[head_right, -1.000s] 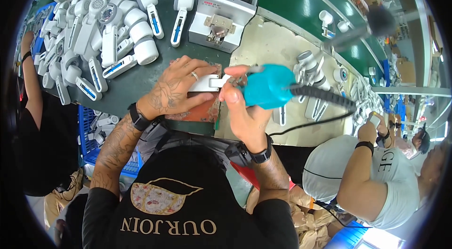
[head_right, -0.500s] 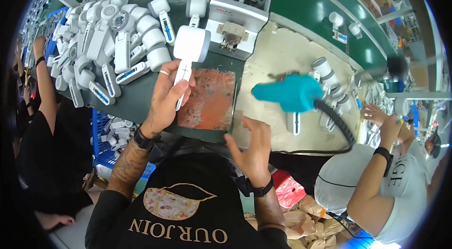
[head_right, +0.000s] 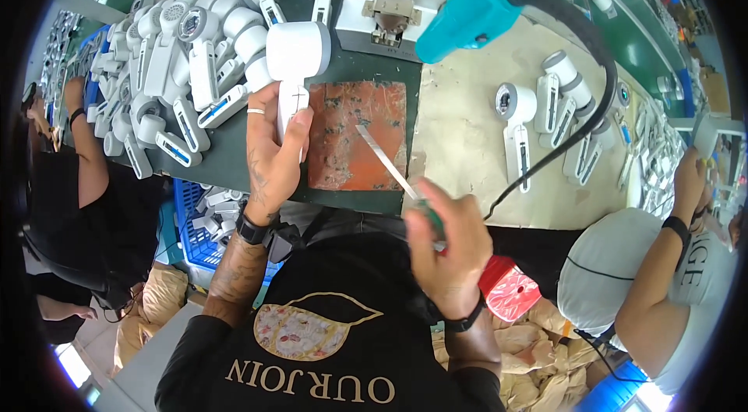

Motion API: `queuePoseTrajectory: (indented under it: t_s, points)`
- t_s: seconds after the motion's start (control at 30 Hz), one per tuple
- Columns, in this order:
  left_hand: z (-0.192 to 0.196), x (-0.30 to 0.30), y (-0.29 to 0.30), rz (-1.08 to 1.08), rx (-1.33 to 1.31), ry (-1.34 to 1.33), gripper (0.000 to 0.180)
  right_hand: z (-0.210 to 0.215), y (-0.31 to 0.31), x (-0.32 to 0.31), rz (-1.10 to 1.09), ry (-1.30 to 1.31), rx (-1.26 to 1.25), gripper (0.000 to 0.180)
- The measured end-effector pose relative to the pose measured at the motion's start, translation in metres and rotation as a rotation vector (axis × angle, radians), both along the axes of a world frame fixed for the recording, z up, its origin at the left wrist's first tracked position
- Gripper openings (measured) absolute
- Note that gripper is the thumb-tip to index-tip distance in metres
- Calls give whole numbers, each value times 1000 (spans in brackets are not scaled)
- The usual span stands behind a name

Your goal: Assembling the outer casing and internal parts of handheld electronic appliances using an electric screwdriver.

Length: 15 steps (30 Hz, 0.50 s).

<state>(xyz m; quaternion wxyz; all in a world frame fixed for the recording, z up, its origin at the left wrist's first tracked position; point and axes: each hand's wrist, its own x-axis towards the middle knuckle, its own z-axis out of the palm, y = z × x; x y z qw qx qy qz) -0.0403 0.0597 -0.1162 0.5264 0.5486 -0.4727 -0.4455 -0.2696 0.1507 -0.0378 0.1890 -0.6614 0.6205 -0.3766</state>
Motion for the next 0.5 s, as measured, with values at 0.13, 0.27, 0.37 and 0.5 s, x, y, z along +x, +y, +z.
queuePoseTrajectory:
  t_s: [0.13, 0.27, 0.37, 0.5]
  points:
    - [3, -1, 0, -16, -77, -144, 50, -7, -14, 25, 128, -40, -129, 28]
    - [5, 2, 1, -126, -47, -159, 47, -13, -25, 28, 178, -10, -229, 33]
    - [10, 3, 3, -135, -17, -198, 47, -10, -26, 29, 197, 10, -183, 31]
    - [5, 2, 2, -153, -27, -220, 47, -11, -26, 27, 208, 5, -168, 31]
